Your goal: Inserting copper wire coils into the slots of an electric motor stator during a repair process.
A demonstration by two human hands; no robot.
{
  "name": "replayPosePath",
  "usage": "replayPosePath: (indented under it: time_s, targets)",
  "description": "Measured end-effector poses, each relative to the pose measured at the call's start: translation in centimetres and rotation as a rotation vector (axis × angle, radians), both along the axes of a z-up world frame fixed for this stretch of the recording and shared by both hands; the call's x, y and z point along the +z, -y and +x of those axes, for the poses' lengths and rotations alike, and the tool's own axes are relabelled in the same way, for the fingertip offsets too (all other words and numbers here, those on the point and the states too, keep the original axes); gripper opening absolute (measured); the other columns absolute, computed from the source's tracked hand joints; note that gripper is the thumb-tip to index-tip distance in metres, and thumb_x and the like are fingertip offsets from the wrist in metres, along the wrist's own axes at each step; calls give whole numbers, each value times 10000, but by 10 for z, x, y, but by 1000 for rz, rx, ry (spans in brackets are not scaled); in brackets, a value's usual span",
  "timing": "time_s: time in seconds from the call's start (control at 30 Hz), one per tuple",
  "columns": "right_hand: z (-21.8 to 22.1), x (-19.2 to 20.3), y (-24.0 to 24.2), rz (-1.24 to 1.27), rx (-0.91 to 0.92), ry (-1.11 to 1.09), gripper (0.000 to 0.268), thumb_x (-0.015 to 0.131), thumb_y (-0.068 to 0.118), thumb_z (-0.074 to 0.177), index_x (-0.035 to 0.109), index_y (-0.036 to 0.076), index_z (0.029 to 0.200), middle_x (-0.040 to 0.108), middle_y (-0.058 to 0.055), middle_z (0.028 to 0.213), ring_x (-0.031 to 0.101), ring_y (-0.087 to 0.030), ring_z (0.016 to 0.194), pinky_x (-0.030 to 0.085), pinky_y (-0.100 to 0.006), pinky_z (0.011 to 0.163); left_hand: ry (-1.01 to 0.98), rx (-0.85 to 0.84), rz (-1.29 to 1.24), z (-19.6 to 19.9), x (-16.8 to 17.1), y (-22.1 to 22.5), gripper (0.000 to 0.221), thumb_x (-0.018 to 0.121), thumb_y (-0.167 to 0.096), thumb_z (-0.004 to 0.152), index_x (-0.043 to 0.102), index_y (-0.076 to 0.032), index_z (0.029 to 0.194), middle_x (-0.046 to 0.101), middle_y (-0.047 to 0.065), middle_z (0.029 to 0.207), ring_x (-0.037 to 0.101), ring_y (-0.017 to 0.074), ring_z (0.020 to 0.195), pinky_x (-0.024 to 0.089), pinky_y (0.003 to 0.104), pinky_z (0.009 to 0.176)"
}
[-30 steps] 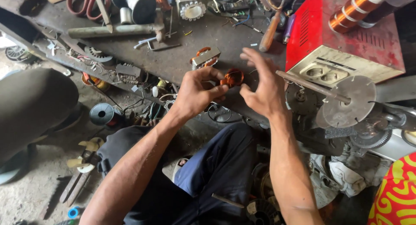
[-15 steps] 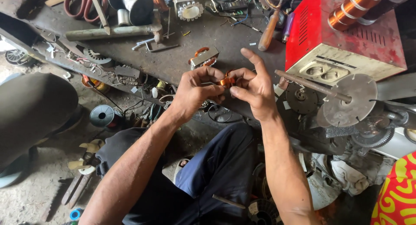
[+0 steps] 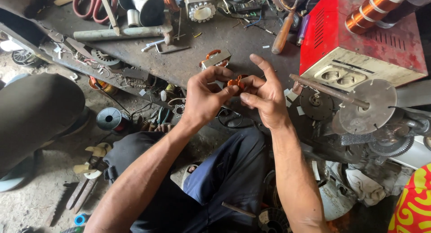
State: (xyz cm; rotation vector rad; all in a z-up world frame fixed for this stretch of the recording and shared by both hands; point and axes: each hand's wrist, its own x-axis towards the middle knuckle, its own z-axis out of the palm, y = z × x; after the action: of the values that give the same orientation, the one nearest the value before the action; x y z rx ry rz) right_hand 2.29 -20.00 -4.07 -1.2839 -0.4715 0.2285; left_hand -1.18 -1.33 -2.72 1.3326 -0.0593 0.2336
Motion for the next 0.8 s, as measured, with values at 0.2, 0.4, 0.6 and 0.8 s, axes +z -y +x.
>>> replayPosePath:
  time_s: [0.2,0.4,0.6,0.8]
  targets:
    - [-8,7,-14,-29,-109,55,767,772,-61,848,421,97,1512,700,-129,921,641,-110,703,532,-230,610,374,260,490,-3,-5,2,300,748,22,798,746,-111,1066,765,76,848,692,192,517,520,290,461]
    - [-13,-5,-21,-231,-447,328,614,798,-54,852,505,82,1374,721,-122,864,637,-145,674,510,-249,598,381,250,599,-5,0,4,387,689,-7,802,645,-65,1182,729,135,880,691,276,549,548,392,498]
    - [-21,3,-38,-394,-678,631,437,711,-99,850,572,30,1244,765,-130,901,730,-214,713,563,-296,632,199,136,374,-5,2,7,375,689,-22,705,706,-74,1076,720,89,851,687,196,536,535,315,476]
    - [-25,-2,-38,-565,-724,765,127,799,72,866,794,61,992,745,-140,1069,703,-330,1047,529,-420,973,-166,-11,358,-13,5,-10,297,809,-228,709,785,-158,997,744,61,867,750,252,752,577,378,674]
